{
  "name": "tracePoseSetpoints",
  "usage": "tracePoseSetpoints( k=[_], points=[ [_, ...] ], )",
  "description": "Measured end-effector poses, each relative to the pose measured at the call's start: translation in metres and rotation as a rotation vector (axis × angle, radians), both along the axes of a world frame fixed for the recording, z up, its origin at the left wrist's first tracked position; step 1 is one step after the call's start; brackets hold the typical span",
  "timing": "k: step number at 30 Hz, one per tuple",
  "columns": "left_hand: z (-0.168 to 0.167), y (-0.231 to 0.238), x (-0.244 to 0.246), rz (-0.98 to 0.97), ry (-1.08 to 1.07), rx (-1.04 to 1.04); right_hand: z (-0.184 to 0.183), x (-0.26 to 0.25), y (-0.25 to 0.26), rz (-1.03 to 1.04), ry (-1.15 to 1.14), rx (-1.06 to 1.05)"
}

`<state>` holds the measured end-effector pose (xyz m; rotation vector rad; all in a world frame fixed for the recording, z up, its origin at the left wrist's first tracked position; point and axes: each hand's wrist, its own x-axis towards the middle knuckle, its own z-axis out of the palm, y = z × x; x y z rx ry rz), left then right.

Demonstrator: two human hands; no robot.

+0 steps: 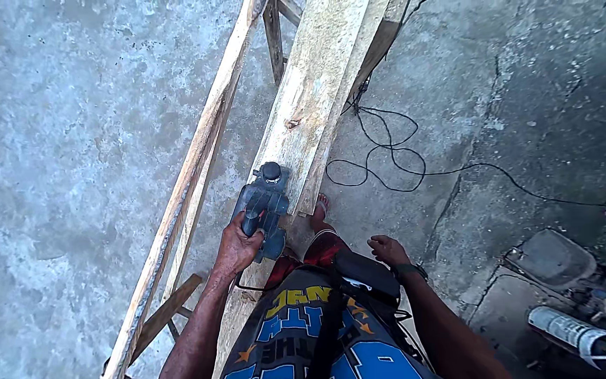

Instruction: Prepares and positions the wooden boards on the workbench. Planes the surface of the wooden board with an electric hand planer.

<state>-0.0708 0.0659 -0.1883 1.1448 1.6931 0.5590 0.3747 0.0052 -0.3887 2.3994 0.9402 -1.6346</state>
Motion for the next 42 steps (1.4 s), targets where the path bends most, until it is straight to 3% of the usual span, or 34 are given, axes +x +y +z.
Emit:
tracePoseSetpoints(
  k=[18,32,38,42],
  points=[
    [0.006,0.217,0.077,-0.036,0.019,-0.049,-0.004,0.090,0.048,-0.188,-0.012,-0.031],
    [0.010,0.337,0.121,-0.061,0.019,0.031,-0.014,0.137,0.054,-0.238,0.019,-0.014],
    [0.004,0.390,0.132,0.047,-0.131,0.098,0.001,0.152,0.090,-0.017,-0.121,0.190],
    [0.037,0.360,0.111,0.062,-0.135,0.098,0.027,0.121,0.162,0.146,-0.132,0.529]
  ],
)
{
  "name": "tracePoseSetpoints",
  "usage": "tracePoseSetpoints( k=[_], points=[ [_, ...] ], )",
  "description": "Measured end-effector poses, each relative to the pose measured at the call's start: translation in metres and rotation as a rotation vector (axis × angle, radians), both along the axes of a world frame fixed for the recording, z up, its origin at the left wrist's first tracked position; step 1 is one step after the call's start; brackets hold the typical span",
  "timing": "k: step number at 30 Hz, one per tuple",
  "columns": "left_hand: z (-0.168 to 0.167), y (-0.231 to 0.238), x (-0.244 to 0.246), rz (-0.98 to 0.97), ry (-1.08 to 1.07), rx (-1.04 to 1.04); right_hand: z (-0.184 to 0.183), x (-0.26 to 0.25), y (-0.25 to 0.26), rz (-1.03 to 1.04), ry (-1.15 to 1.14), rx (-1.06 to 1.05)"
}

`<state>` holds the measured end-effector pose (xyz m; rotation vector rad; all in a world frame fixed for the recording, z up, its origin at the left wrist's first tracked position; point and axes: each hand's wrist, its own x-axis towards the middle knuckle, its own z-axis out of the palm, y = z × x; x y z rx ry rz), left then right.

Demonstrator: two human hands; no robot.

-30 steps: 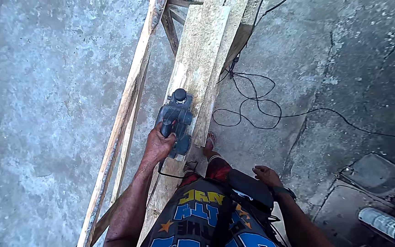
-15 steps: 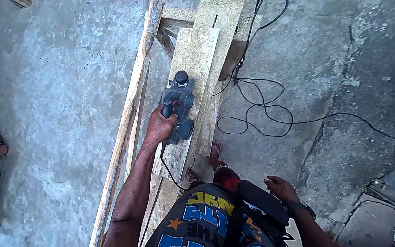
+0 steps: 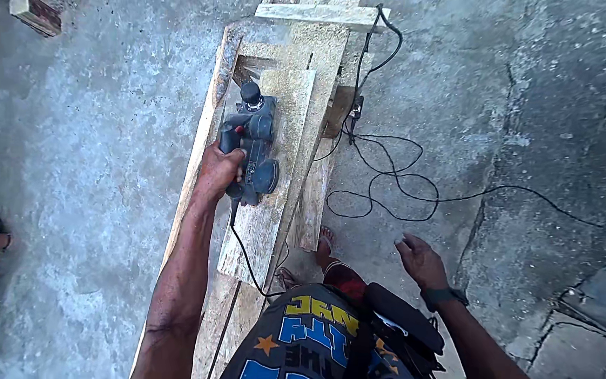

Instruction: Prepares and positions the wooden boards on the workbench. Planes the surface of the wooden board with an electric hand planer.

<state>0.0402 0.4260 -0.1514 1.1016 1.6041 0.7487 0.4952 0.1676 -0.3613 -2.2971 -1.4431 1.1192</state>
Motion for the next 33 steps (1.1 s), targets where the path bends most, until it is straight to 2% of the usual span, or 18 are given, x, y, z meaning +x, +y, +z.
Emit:
tracePoseSetpoints(
  k=[3,5,8,10,12,14,17,19,21,25,29,33],
  points=[
    [0.034,-0.058,-0.037,0.029,0.049,-0.053,0.046,-0.069,0.070,0.291,0.060,0.198],
    [0.044,-0.106,-0.064,0.134,0.067,-0.061,0.076,-0.130,0.103,0.575,0.140,0.283],
    [0.052,-0.188,-0.095,0.343,0.068,-0.088,0.094,-0.224,0.115,0.978,0.315,0.455],
    [0.059,-0.245,-0.110,0.515,0.076,-0.122,0.091,-0.274,0.114,1.202,0.379,0.475],
    [0.061,-0.303,-0.119,0.696,0.070,-0.152,0.071,-0.299,0.110,1.330,0.338,0.463],
    [0.062,-0.354,-0.129,0.866,0.068,-0.145,0.043,-0.304,0.127,1.392,0.275,0.609],
    [0.060,-0.422,-0.138,1.080,0.093,-0.154,0.032,-0.296,0.159,1.465,0.144,0.719],
    [0.053,-0.465,-0.143,1.200,0.116,-0.192,0.030,-0.296,0.172,1.436,0.033,0.701],
    [0.041,-0.504,-0.151,1.299,0.126,-0.233,0.033,-0.298,0.168,1.313,-0.054,0.669],
    [0.017,-0.561,-0.175,1.415,0.106,-0.258,0.025,-0.301,0.137,0.799,-0.170,0.647],
    [-0.003,-0.599,-0.216,1.424,0.103,-0.244,0.033,-0.327,0.090,0.385,-0.018,0.571],
    [-0.029,-0.618,-0.264,1.427,0.081,-0.223,0.047,-0.350,0.062,0.212,0.062,0.479]
  ],
)
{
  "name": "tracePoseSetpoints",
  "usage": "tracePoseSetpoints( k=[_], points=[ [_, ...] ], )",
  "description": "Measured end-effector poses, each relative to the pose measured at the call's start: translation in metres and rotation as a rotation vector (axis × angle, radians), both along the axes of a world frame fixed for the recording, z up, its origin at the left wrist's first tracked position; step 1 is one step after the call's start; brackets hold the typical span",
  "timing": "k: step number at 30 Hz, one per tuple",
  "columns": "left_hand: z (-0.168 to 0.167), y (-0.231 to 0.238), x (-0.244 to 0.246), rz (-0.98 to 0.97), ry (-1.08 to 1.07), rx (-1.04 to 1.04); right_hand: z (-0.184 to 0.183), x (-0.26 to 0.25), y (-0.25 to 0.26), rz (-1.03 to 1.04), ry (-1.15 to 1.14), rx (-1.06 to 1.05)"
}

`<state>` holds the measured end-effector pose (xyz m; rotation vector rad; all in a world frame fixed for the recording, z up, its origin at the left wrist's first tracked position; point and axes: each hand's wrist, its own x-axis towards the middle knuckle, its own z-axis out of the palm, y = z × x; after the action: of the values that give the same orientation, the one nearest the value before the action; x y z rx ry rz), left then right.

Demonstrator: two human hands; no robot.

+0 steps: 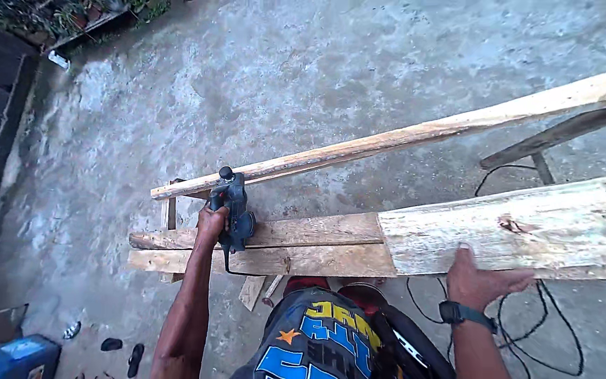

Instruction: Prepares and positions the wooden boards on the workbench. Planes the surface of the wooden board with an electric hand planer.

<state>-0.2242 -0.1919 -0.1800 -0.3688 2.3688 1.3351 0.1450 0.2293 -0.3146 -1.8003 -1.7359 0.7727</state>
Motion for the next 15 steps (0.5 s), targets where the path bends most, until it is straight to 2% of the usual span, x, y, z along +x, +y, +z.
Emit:
tracePoseSetpoints(
  k=[4,8,15],
  points=[
    [-0.028,-0.010,-0.039,-0.011,-0.027,0.016,0.006,-0.008,-0.003,-0.002,-0.030,-0.055],
    [-0.049,-0.022,-0.055,-0.040,-0.041,0.040,0.013,-0.013,0.001,-0.023,-0.030,-0.108],
    [-0.054,-0.033,-0.066,-0.044,-0.038,0.065,0.022,-0.020,0.000,-0.075,-0.049,-0.074]
  ],
)
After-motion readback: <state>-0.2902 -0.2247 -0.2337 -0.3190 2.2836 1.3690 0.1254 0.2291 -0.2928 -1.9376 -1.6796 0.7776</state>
